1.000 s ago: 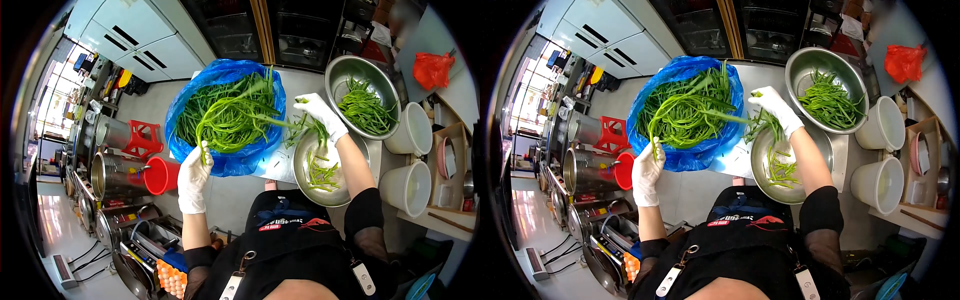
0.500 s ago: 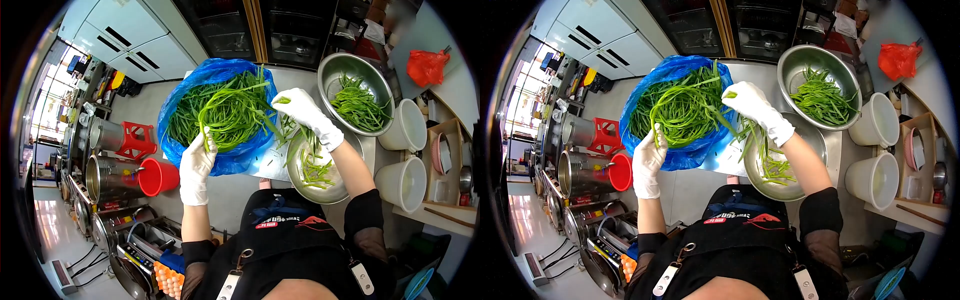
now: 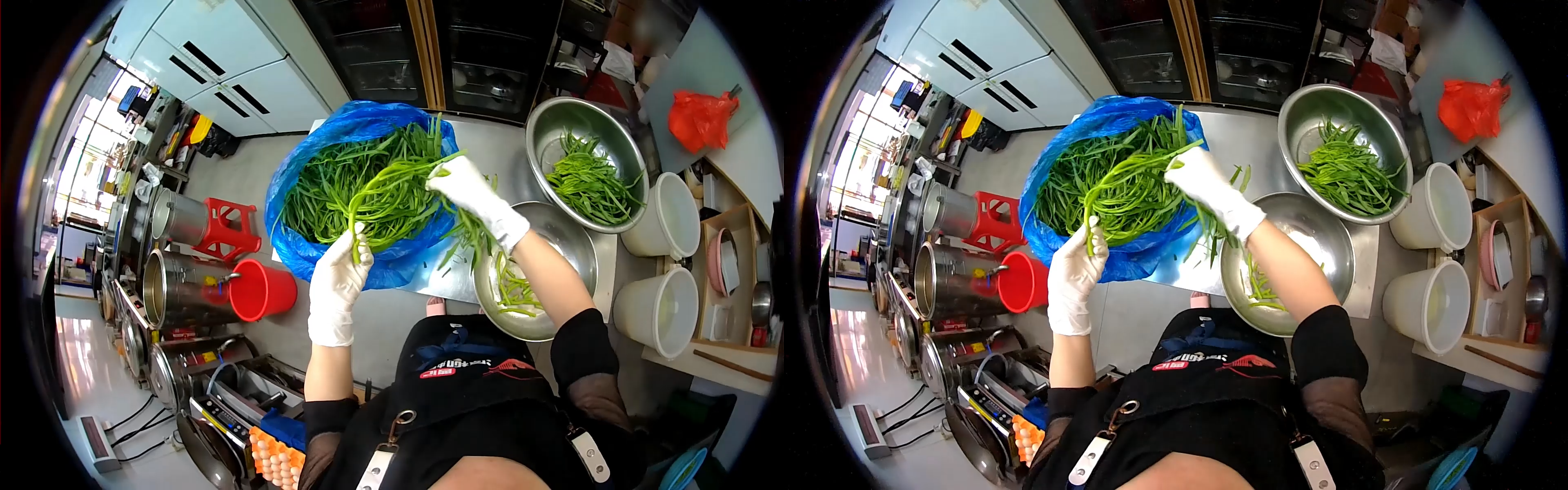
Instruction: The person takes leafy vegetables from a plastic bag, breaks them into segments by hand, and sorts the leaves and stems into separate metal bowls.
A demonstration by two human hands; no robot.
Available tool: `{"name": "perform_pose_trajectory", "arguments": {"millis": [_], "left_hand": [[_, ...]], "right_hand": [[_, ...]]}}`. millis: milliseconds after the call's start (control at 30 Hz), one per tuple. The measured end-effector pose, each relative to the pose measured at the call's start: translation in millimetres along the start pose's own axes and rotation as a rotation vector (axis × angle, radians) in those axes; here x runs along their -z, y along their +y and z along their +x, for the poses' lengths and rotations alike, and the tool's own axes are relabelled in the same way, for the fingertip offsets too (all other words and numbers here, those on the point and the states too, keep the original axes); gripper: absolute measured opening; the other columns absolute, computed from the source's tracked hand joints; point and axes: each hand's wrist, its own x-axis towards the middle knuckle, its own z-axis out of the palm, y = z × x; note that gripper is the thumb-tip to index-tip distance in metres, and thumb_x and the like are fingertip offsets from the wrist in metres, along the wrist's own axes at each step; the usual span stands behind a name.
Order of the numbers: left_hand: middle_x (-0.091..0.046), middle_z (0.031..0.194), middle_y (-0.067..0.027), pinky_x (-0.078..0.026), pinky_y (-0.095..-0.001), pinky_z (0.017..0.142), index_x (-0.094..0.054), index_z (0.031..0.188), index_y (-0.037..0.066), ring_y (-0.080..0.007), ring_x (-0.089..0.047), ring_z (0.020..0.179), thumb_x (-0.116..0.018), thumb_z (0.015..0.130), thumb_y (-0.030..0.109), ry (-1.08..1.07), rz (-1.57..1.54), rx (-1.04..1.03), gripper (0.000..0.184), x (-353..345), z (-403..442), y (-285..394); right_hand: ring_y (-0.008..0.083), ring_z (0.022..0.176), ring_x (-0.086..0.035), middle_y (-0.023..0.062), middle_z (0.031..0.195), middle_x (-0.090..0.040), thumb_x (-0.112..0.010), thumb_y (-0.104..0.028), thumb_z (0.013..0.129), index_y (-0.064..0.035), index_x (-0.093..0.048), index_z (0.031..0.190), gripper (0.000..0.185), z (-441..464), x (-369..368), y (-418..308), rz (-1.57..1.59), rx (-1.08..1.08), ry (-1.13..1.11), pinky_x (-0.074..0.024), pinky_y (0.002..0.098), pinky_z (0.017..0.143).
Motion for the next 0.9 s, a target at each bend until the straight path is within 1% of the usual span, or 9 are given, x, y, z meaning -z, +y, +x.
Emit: {"name": "perform_pose_trajectory", "arguments": {"millis": [67,100,200,267,300,433,567,700,900], "left_hand": [[-0.060,0.093,-0.0099,-0.048,-0.0270,0.068,-0.056,0.115,-0.006,-0.0166,-0.058,0.078,-0.058,0.092,0.009,0.041,0.056,-0.032,0.028,6,-6,5],[-0.060,0.093,-0.0097,-0.048,-0.0271,0.068,-0.056,0.115,-0.006,-0.0165,-0.058,0.078,-0.058,0.092,0.009,0.073,0.108,-0.063,0.028,6,-11,6],[-0.060,0.093,-0.0086,-0.047,-0.0272,0.068,-0.056,0.114,-0.006,-0.0162,-0.058,0.077,-0.058,0.092,0.009,0.071,0.191,-0.117,0.027,11,-24,15],[-0.060,0.093,-0.0082,-0.047,-0.0273,0.068,-0.056,0.115,-0.006,-0.0159,-0.058,0.077,-0.058,0.092,0.009,0.069,0.228,-0.134,0.027,15,-29,18],[-0.060,0.095,-0.0082,-0.047,-0.0275,0.068,-0.056,0.115,-0.006,-0.0158,-0.058,0.077,-0.058,0.091,0.009,0.060,0.228,-0.128,0.028,16,-31,20],[-0.060,0.096,-0.0080,-0.048,-0.0275,0.068,-0.054,0.116,-0.005,-0.0158,-0.057,0.079,-0.059,0.091,0.009,-0.038,0.198,-0.085,0.028,24,-30,23],[-0.060,0.095,-0.0071,-0.047,-0.0271,0.069,-0.055,0.115,-0.004,-0.0156,-0.057,0.080,-0.059,0.091,0.010,-0.009,0.229,-0.088,0.028,22,-30,21],[-0.062,0.092,-0.0078,-0.048,-0.0275,0.068,-0.058,0.112,-0.005,-0.0160,-0.058,0.078,-0.059,0.090,0.009,0.128,0.265,-0.146,0.027,1,-31,14],[-0.066,0.094,-0.0120,-0.048,-0.0288,0.067,-0.060,0.111,-0.009,-0.0178,-0.061,0.076,-0.063,0.088,0.007,-0.068,0.387,-0.167,0.028,16,-31,19]], "right_hand": [[0.0144,0.066,-0.060,0.0077,0.074,-0.070,-0.069,-0.015,0.075,-0.0033,-0.074,0.085,0.017,3,12,10,0.291,-0.048,-0.036,-0.0477,0.0287,0.063],[0.0090,0.063,-0.053,0.0037,0.072,-0.068,-0.068,-0.015,0.077,-0.0031,-0.074,0.084,0.015,3,25,16,0.268,-0.043,-0.022,-0.0437,0.0255,0.059],[0.0033,0.056,-0.042,-0.0033,0.064,-0.057,-0.066,-0.013,0.083,-0.0035,-0.074,0.089,0.014,2,51,37,0.353,-0.035,0.056,-0.0305,0.0197,0.051],[0.0031,0.056,-0.040,-0.0029,0.064,-0.057,-0.066,-0.012,0.084,-0.0026,-0.074,0.092,0.015,2,66,41,0.259,-0.032,0.060,-0.0301,0.0202,0.051],[0.0070,0.057,-0.048,0.0011,0.067,-0.062,-0.065,-0.013,0.082,0.0004,-0.072,0.094,0.019,7,69,54,0.216,-0.005,0.064,-0.0371,0.0236,0.053],[0.0297,0.069,-0.064,0.0140,0.080,-0.070,-0.063,-0.022,0.078,-0.0021,-0.072,0.091,0.025,2,70,65,-0.362,-0.036,0.278,-0.0487,0.0376,0.066],[0.0293,0.073,-0.065,0.0146,0.078,-0.067,-0.061,-0.026,0.081,-0.0065,-0.069,0.085,0.021,-8,79,15,-0.242,-0.053,0.115,-0.0490,0.0372,0.069],[0.0304,0.075,-0.065,0.0105,0.081,-0.068,-0.061,-0.028,0.081,-0.0100,-0.070,0.087,0.021,-19,64,-26,-0.248,0.205,0.169,-0.0494,0.0377,0.069],[0.0280,0.078,-0.067,0.0100,0.083,-0.070,-0.064,-0.028,0.081,-0.0132,-0.072,0.091,0.019,-24,55,-44,-0.230,0.174,0.013,-0.0507,0.0371,0.070]]}}
